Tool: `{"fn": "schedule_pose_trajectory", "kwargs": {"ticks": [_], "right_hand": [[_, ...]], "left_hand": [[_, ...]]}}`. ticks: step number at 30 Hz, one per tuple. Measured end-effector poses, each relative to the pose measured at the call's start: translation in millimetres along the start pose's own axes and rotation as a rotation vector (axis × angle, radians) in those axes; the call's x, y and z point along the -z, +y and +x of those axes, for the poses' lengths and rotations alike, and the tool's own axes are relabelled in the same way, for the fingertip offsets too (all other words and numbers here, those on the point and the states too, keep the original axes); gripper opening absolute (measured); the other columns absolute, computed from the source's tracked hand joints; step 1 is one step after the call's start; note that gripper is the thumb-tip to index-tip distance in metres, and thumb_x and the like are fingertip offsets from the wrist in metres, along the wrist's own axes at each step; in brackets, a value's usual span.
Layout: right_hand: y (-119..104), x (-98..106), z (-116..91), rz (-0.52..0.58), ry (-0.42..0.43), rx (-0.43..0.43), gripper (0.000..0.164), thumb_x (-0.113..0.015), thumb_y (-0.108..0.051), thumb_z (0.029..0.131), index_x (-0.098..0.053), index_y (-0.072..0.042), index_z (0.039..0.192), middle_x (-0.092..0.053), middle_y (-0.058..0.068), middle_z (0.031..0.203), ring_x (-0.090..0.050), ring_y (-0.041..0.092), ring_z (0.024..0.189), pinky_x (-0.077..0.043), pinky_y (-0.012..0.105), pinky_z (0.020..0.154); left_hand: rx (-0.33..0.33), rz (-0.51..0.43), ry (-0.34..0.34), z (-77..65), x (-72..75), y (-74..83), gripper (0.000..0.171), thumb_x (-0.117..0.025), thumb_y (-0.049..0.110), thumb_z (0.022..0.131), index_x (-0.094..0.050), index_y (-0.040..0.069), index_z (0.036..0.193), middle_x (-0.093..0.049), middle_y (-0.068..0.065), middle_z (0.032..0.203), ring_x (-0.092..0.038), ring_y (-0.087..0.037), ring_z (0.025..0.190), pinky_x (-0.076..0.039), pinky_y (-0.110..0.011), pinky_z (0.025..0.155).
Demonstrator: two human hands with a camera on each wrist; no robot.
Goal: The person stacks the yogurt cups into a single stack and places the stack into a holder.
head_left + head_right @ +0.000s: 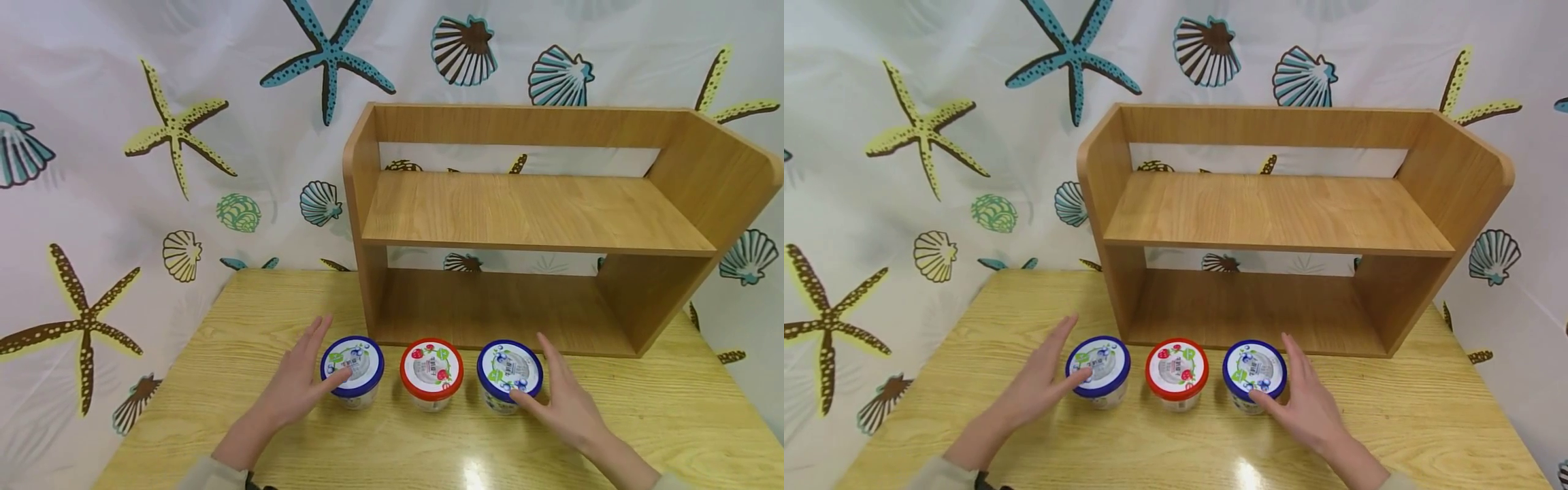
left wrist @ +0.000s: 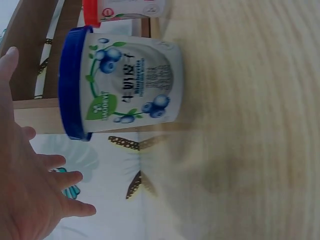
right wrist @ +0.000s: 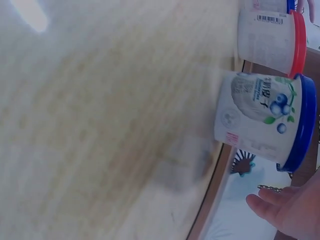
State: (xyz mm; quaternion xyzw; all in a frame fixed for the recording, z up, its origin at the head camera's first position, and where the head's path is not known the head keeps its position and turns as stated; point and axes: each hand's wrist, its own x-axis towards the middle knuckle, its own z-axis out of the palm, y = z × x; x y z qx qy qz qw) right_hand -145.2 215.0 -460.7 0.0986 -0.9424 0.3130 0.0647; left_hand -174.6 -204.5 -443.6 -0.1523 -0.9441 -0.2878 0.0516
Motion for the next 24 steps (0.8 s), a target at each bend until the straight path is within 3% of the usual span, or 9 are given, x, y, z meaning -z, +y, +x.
{"fn": "schedule_pose_trajectory", "kwargs": {"ticks": [5, 10, 19, 24], "right_hand": [[1.3, -4.3, -3.6, 0.05, -0.038, -0.055, 0.106, -0.07, -0.052, 0.084, -0.004, -0.013, 0.156, -0.021, 0.028, 0.154, -0.033, 0.055, 0.128, -0.037, 0.072, 0.088], [2.2, -8.9, -5.3, 0.11, -0.048, -0.077, 0.108, -0.075, -0.047, 0.082, -0.005, -0.013, 0.156, -0.02, 0.025, 0.156, -0.035, 0.054, 0.128, -0.036, 0.071, 0.091], [3.9, -13.9, -5.3, 0.219, -0.074, -0.133, 0.109, -0.078, -0.041, 0.081, -0.005, -0.01, 0.155, -0.023, 0.031, 0.152, -0.039, 0.054, 0.126, -0.034, 0.07, 0.095], [4.3, -16.6, -5.4, 0.242, -0.084, -0.181, 0.106, -0.079, -0.042, 0.08, -0.009, -0.01, 0.153, -0.032, 0.03, 0.147, -0.035, 0.05, 0.131, -0.033, 0.067, 0.098]], "left_hand": [[-0.003, -0.176, -0.036, 0.2, -8.0, -5.5, 0.092, -0.065, 0.048, 0.09, -0.01, 0.015, 0.157, -0.014, -0.016, 0.159, -0.017, -0.04, 0.143, -0.019, -0.063, 0.109], [0.024, -0.299, -0.082, -1.5, -11.3, -7.6, 0.095, -0.069, 0.044, 0.088, -0.008, 0.019, 0.157, -0.014, -0.016, 0.159, -0.019, -0.042, 0.141, -0.018, -0.063, 0.108], [0.033, -0.364, -0.124, -1.0, -18.0, -14.5, 0.106, -0.079, 0.04, 0.081, -0.008, 0.018, 0.156, -0.022, -0.019, 0.157, -0.023, -0.042, 0.14, -0.019, -0.066, 0.107], [0.074, -0.39, -0.153, -0.4, -20.7, -16.0, 0.112, -0.083, 0.038, 0.076, -0.007, 0.019, 0.156, -0.026, -0.018, 0.155, -0.027, -0.041, 0.139, -0.021, -0.065, 0.107]]}}
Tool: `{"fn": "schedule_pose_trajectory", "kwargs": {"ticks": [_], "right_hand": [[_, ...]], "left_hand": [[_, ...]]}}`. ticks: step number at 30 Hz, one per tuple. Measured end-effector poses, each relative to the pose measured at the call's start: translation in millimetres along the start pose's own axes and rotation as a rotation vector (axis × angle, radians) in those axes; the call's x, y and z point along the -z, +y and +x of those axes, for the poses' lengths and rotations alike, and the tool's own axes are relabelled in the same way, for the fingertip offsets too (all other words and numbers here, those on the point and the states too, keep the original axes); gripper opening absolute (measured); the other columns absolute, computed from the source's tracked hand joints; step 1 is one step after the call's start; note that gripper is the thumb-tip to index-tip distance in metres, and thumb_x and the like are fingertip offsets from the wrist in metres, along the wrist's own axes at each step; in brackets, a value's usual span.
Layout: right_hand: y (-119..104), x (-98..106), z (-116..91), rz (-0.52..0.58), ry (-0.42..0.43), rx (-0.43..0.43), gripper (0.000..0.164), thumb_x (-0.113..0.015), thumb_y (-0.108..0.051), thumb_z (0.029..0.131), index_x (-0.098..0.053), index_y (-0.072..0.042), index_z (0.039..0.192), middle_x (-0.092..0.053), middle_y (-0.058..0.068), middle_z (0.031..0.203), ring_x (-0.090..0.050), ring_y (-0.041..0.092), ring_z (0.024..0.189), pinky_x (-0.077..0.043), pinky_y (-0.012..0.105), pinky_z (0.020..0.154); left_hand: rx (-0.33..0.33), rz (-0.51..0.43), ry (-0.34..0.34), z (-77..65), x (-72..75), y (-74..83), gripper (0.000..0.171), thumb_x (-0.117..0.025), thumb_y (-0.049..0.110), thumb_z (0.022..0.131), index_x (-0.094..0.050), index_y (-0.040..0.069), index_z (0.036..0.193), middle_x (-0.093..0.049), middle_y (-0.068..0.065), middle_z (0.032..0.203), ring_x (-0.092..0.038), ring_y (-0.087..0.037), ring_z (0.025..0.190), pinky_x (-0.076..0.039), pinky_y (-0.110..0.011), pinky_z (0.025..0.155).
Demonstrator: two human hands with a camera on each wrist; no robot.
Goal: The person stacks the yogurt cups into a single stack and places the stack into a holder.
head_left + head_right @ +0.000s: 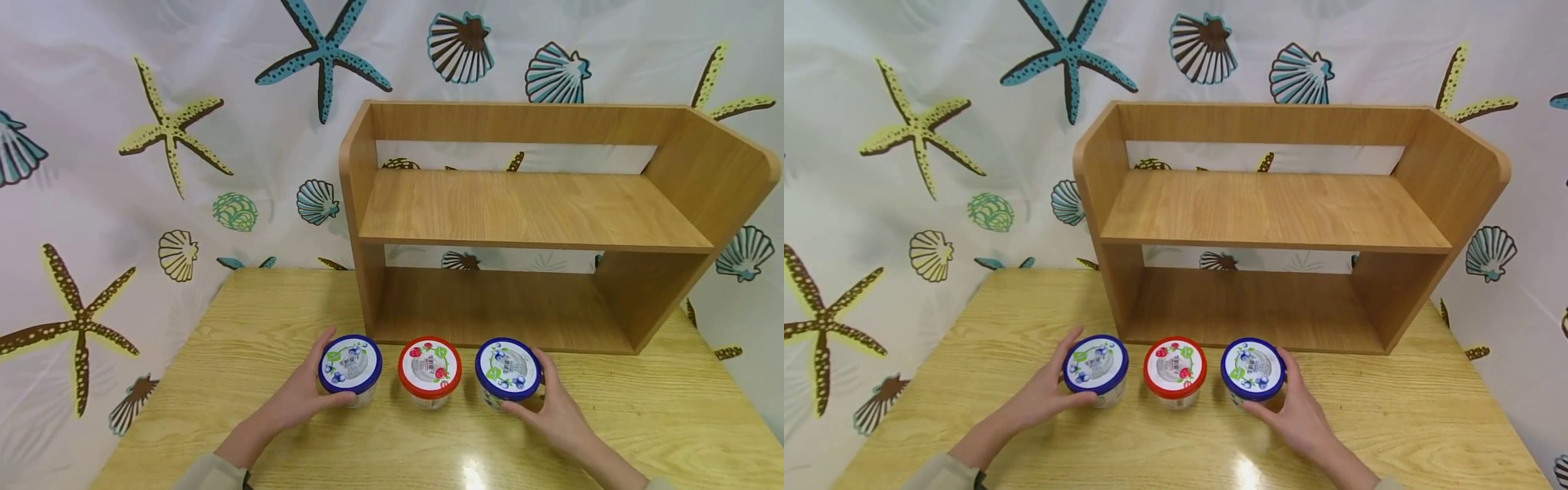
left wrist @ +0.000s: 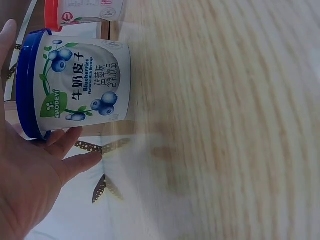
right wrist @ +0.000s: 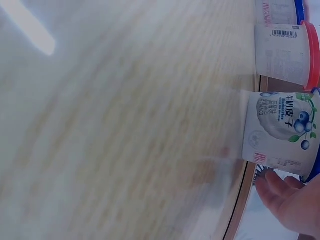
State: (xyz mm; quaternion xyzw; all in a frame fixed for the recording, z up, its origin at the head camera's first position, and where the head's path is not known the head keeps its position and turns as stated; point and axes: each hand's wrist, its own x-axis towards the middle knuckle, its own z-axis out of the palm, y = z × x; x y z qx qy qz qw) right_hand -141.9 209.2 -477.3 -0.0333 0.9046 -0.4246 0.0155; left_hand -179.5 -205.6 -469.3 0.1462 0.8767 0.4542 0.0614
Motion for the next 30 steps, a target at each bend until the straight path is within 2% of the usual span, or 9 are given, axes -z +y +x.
{"fn": "schedule_pose_trajectory", "kwargs": {"ticks": [4, 9, 13, 22, 30], "right_hand": [[2.2, -2.2, 0.6, 0.043, 0.03, 0.018, 0.101, -0.079, -0.04, 0.08, -0.014, -0.009, 0.151, -0.04, 0.029, 0.142, -0.04, 0.046, 0.129, -0.036, 0.064, 0.098], [5.7, -6.0, 1.8, 0.122, 0.068, 0.057, 0.094, -0.081, -0.032, 0.081, -0.02, -0.006, 0.147, -0.04, 0.025, 0.142, -0.045, 0.043, 0.125, -0.042, 0.058, 0.096], [6.8, -8.1, 1.6, 0.176, 0.077, 0.062, 0.092, -0.081, -0.025, 0.08, -0.021, -0.004, 0.146, -0.042, 0.026, 0.14, -0.045, 0.042, 0.124, -0.045, 0.053, 0.095], [8.0, -9.3, 0.6, 0.2, 0.083, 0.052, 0.092, -0.081, -0.023, 0.081, -0.02, -0.002, 0.146, -0.045, 0.029, 0.136, -0.046, 0.042, 0.125, -0.045, 0.051, 0.096], [10.1, -8.1, -0.2, 0.223, 0.082, 0.059, 0.091, -0.081, -0.02, 0.082, -0.018, -0.002, 0.146, -0.046, 0.028, 0.136, -0.046, 0.04, 0.123, -0.047, 0.048, 0.094]], "left_hand": [[0.027, -0.016, -0.011, 1.6, -0.4, -0.5, 0.112, -0.084, 0.036, 0.075, -0.007, 0.023, 0.156, -0.029, -0.018, 0.153, -0.03, -0.04, 0.138, -0.023, -0.064, 0.106], [0.044, -0.033, -0.018, 3.3, 1.0, -3.2, 0.113, -0.085, 0.039, 0.073, -0.008, 0.027, 0.155, -0.03, -0.018, 0.153, -0.032, -0.04, 0.137, -0.024, -0.064, 0.106], [0.04, -0.097, -0.023, 4.8, 2.8, -5.3, 0.112, -0.087, 0.034, 0.072, -0.012, 0.028, 0.154, -0.031, -0.018, 0.151, -0.033, -0.039, 0.136, -0.025, -0.063, 0.106], [-0.045, -0.153, -0.041, 9.3, 2.2, -11.3, 0.108, -0.09, 0.024, 0.069, -0.021, 0.016, 0.152, -0.033, -0.015, 0.151, -0.033, -0.038, 0.136, -0.023, -0.063, 0.107], [-0.017, -0.165, -0.047, 12.9, 0.8, -11.5, 0.106, -0.09, 0.026, 0.069, -0.023, 0.018, 0.151, -0.034, -0.013, 0.15, -0.034, -0.036, 0.135, -0.022, -0.062, 0.108]]}}
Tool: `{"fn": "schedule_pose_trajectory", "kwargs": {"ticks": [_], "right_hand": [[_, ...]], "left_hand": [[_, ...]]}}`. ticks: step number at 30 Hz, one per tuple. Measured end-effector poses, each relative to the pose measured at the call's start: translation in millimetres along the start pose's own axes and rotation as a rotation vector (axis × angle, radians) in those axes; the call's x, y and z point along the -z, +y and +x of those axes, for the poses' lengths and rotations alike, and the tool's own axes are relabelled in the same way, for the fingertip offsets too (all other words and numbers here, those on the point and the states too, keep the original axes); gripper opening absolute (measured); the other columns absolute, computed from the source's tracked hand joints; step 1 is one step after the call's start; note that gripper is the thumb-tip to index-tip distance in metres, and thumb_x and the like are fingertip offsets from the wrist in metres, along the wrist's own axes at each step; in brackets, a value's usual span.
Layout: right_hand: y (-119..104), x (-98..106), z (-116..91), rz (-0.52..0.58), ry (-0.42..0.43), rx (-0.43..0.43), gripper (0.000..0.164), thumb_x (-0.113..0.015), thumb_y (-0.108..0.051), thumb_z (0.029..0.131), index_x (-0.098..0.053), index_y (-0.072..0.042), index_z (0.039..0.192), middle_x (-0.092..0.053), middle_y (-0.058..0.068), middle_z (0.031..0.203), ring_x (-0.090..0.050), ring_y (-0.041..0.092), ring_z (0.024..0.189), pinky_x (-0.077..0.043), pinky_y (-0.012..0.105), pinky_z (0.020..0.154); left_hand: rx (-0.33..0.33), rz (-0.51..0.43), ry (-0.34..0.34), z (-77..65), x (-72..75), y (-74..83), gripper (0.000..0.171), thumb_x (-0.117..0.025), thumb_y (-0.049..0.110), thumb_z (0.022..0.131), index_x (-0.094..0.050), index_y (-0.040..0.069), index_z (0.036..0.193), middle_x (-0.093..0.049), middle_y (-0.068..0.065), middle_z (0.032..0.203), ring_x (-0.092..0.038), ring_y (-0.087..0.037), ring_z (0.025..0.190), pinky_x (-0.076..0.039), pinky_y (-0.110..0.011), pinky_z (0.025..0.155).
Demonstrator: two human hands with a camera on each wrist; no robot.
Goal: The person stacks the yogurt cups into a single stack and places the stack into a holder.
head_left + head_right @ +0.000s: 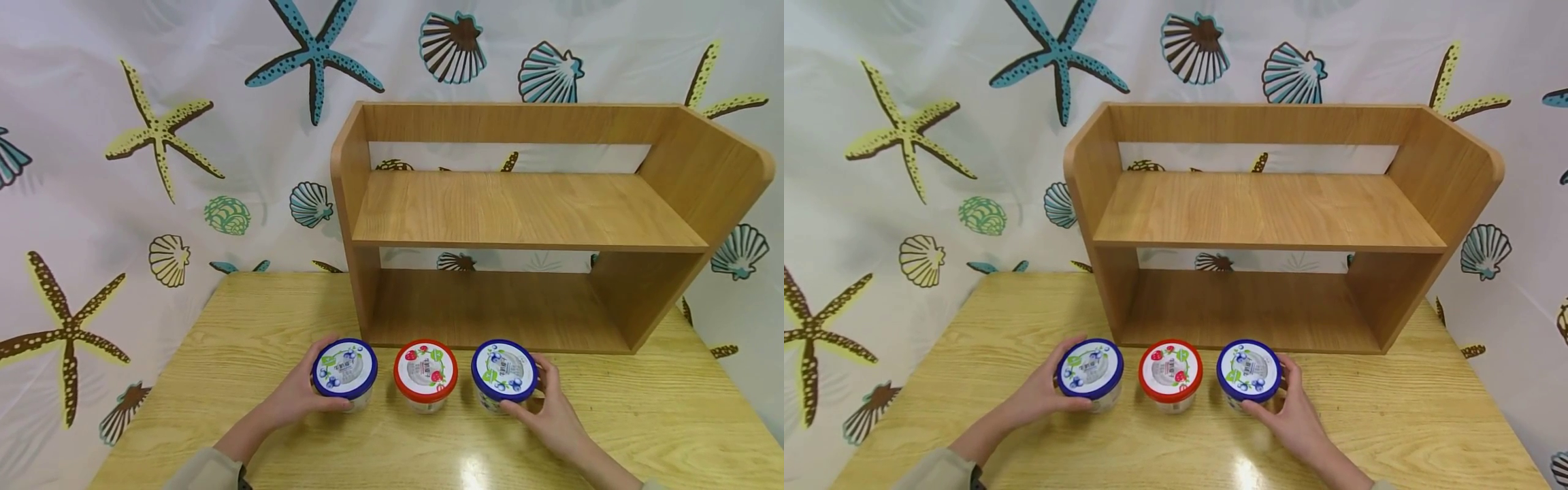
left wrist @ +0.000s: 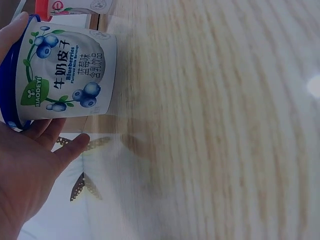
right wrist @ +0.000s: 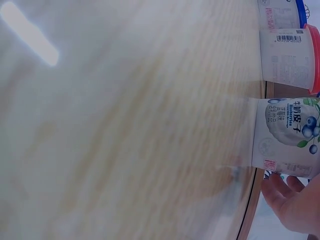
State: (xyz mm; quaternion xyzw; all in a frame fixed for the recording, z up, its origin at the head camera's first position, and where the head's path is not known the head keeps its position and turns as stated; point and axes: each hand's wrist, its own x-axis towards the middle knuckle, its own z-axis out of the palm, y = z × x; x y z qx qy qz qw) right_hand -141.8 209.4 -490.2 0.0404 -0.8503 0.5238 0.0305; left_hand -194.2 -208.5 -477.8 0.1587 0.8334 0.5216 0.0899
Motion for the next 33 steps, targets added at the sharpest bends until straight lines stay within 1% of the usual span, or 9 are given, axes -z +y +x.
{"fn": "schedule_pose_trajectory", "kwargs": {"ticks": [7, 13, 17, 22, 25, 29, 33], "right_hand": [[0.0, -0.3, 0.1, 0.008, -0.003, -0.002, 0.09, -0.08, -0.018, 0.082, -0.018, -0.002, 0.146, -0.045, 0.028, 0.137, -0.046, 0.041, 0.124, -0.046, 0.05, 0.095], [-1.3, -0.2, 0.2, -0.004, -0.01, -0.019, 0.09, -0.08, -0.02, 0.082, -0.019, -0.003, 0.145, -0.044, 0.029, 0.138, -0.044, 0.042, 0.125, -0.045, 0.051, 0.096], [-1.7, -0.2, -0.1, -0.01, -0.011, -0.025, 0.09, -0.08, -0.021, 0.082, -0.019, -0.003, 0.145, -0.044, 0.029, 0.138, -0.045, 0.042, 0.125, -0.045, 0.051, 0.096], [-1.6, -0.7, -0.5, -0.002, 0.0, -0.004, 0.089, -0.08, -0.019, 0.082, -0.019, -0.001, 0.145, -0.045, 0.029, 0.136, -0.046, 0.042, 0.124, -0.046, 0.051, 0.095], [-1.8, -0.9, -0.9, -0.003, 0.005, 0.006, 0.088, -0.08, -0.018, 0.082, -0.019, -0.001, 0.145, -0.046, 0.028, 0.136, -0.046, 0.042, 0.123, -0.046, 0.05, 0.094], [-2.4, -0.9, -1.3, -0.015, 0.004, 0.006, 0.088, -0.079, -0.019, 0.083, -0.019, -0.001, 0.145, -0.047, 0.028, 0.135, -0.047, 0.042, 0.123, -0.046, 0.05, 0.094], [-3.1, -1.1, -1.1, -0.017, 0.001, 0.0, 0.088, -0.079, -0.019, 0.083, -0.019, -0.001, 0.145, -0.046, 0.029, 0.136, -0.047, 0.042, 0.123, -0.046, 0.05, 0.094]], "left_hand": [[0.012, -0.012, 0.009, 0.5, -0.9, -0.8, 0.104, -0.09, 0.024, 0.069, -0.025, 0.016, 0.15, -0.036, -0.014, 0.149, -0.035, -0.037, 0.134, -0.022, -0.062, 0.108], [0.038, -0.026, 0.012, -1.0, -0.4, 2.4, 0.102, -0.089, 0.026, 0.07, -0.024, 0.019, 0.149, -0.036, -0.015, 0.148, -0.036, -0.037, 0.133, -0.026, -0.061, 0.107], [0.024, -0.024, 0.039, -3.0, 1.1, 7.3, 0.1, -0.089, 0.026, 0.071, -0.026, 0.02, 0.149, -0.038, -0.015, 0.147, -0.038, -0.037, 0.132, -0.028, -0.061, 0.106], [-0.014, -0.004, 0.076, -5.4, 4.4, 20.2, 0.096, -0.087, 0.025, 0.073, -0.028, 0.022, 0.148, -0.04, -0.014, 0.146, -0.039, -0.038, 0.131, -0.03, -0.061, 0.104], [-0.025, 0.011, 0.088, -6.7, 6.7, 30.2, 0.095, -0.086, 0.025, 0.074, -0.028, 0.022, 0.149, -0.039, -0.014, 0.146, -0.039, -0.039, 0.131, -0.033, -0.061, 0.103], [-0.061, 0.007, 0.083, -6.1, 10.4, 44.7, 0.094, -0.085, 0.024, 0.075, -0.027, 0.021, 0.149, -0.039, -0.016, 0.146, -0.041, -0.039, 0.128, -0.037, -0.059, 0.1], [-0.112, 0.01, 0.069, -3.2, 14.2, 59.0, 0.094, -0.085, 0.023, 0.076, -0.026, 0.02, 0.149, -0.038, -0.015, 0.146, -0.041, -0.038, 0.128, -0.038, -0.059, 0.1]]}}
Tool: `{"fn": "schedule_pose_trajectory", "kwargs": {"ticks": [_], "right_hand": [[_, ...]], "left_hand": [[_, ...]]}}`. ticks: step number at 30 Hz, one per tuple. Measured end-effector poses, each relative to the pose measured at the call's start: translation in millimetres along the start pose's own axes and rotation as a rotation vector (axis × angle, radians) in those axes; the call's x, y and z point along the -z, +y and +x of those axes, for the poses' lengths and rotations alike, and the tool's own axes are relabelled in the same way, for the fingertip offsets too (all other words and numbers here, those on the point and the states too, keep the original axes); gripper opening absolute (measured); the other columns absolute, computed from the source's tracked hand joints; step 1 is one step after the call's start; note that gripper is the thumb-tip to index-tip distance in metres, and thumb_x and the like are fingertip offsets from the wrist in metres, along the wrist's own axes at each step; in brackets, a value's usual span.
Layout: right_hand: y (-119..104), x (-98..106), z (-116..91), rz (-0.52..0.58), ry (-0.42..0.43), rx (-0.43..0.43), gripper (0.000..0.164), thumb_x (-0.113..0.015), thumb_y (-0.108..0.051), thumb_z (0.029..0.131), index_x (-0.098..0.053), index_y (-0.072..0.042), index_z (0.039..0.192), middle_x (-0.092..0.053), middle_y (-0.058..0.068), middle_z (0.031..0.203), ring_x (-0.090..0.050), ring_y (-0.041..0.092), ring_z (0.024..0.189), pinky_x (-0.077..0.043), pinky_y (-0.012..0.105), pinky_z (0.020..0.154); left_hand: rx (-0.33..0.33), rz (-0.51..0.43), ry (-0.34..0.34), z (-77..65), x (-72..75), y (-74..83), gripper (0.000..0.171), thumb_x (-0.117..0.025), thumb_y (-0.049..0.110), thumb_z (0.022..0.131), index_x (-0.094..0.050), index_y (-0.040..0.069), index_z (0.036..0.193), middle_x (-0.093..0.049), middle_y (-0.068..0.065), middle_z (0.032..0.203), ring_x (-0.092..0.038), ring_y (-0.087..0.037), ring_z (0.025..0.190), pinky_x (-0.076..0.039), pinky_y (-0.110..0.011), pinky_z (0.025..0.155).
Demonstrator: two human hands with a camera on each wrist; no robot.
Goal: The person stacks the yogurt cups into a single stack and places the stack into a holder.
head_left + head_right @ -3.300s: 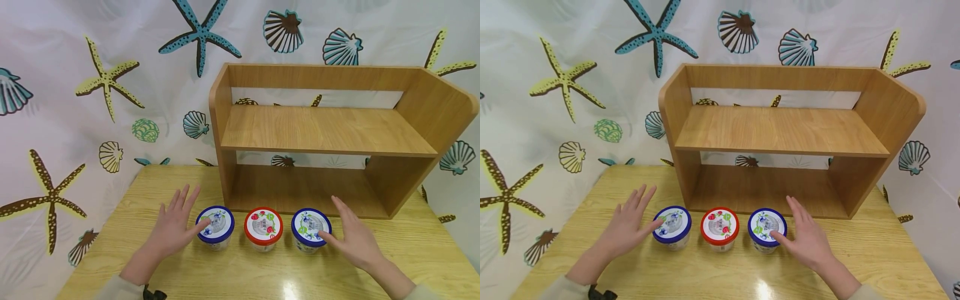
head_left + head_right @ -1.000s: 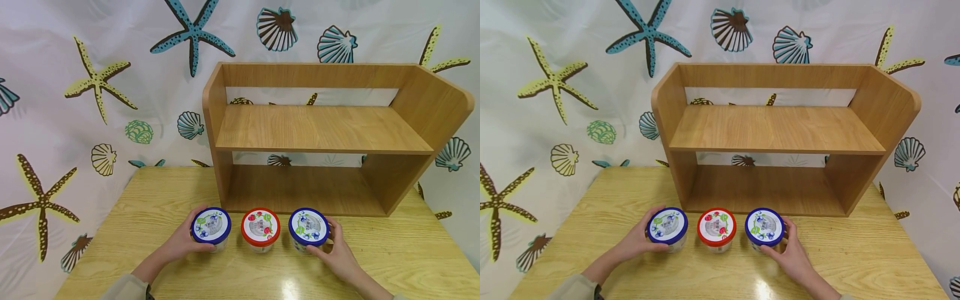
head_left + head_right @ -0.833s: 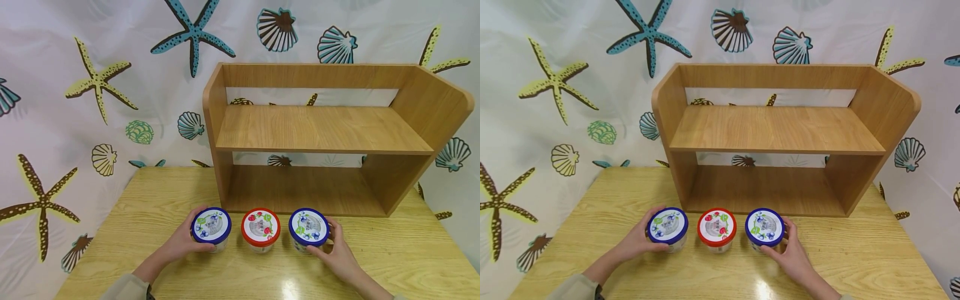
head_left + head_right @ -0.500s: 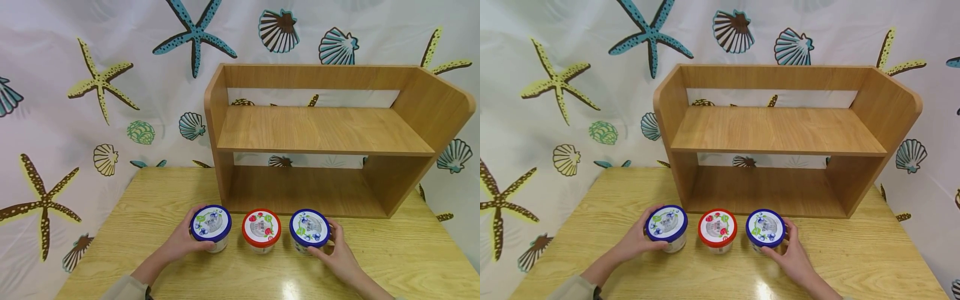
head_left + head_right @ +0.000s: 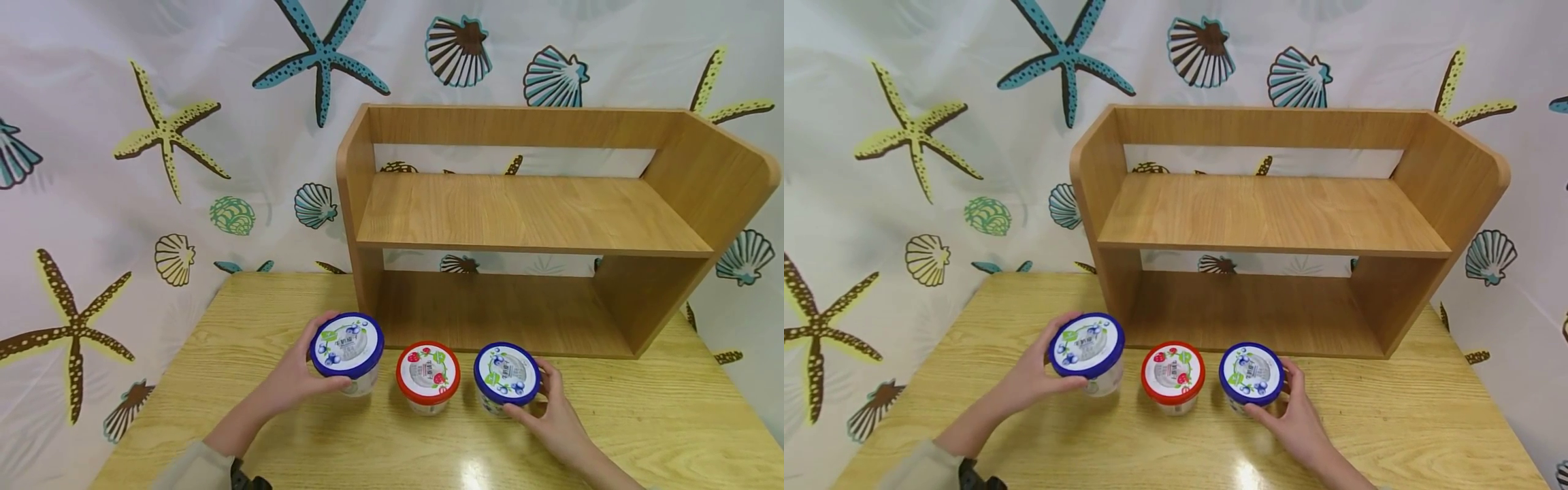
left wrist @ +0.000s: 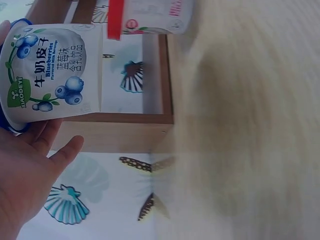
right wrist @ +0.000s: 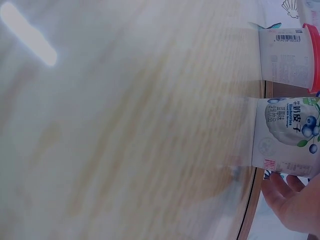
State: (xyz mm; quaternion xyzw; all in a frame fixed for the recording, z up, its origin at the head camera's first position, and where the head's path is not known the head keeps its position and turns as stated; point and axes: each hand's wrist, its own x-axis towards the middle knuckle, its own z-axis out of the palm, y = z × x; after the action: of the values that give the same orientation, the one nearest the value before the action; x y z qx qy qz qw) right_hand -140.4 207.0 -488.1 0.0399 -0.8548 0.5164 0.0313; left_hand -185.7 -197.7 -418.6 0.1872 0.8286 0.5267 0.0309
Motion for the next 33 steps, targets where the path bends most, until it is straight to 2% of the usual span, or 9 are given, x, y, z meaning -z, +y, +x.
{"fn": "schedule_pose_trajectory", "kwargs": {"ticks": [11, 24, 33], "right_hand": [[2.2, -1.0, -0.3, -0.023, 0.011, 0.012, 0.089, -0.08, -0.021, 0.082, -0.02, 0.0, 0.145, -0.048, 0.027, 0.135, -0.048, 0.039, 0.122, -0.046, 0.049, 0.094], [2.4, -0.3, 1.0, -0.021, 0.007, 0.009, 0.089, -0.08, -0.021, 0.082, -0.02, -0.001, 0.144, -0.049, 0.027, 0.134, -0.048, 0.039, 0.122, -0.046, 0.048, 0.094], [1.1, -0.5, 0.8, -0.022, 0.013, 0.014, 0.088, -0.08, -0.021, 0.082, -0.021, -0.001, 0.144, -0.05, 0.026, 0.133, -0.049, 0.038, 0.121, -0.047, 0.047, 0.092]], "left_hand": [[-0.092, 0.021, -0.044, 20.2, -3.2, 34.3, 0.097, -0.086, 0.024, 0.074, -0.026, 0.019, 0.15, -0.038, -0.013, 0.146, -0.043, -0.036, 0.127, -0.044, -0.052, 0.097], [-0.184, -0.01, -0.146, 54.9, -25.9, 64.3, 0.098, -0.087, 0.023, 0.072, -0.027, 0.025, 0.149, -0.042, -0.007, 0.142, -0.044, -0.027, 0.127, -0.043, -0.048, 0.099], [-0.209, -0.028, -0.203, 77.1, -44.8, 76.7, 0.098, -0.086, 0.023, 0.073, -0.025, 0.019, 0.15, -0.043, -0.006, 0.141, -0.044, -0.025, 0.127, -0.042, -0.047, 0.1]]}}
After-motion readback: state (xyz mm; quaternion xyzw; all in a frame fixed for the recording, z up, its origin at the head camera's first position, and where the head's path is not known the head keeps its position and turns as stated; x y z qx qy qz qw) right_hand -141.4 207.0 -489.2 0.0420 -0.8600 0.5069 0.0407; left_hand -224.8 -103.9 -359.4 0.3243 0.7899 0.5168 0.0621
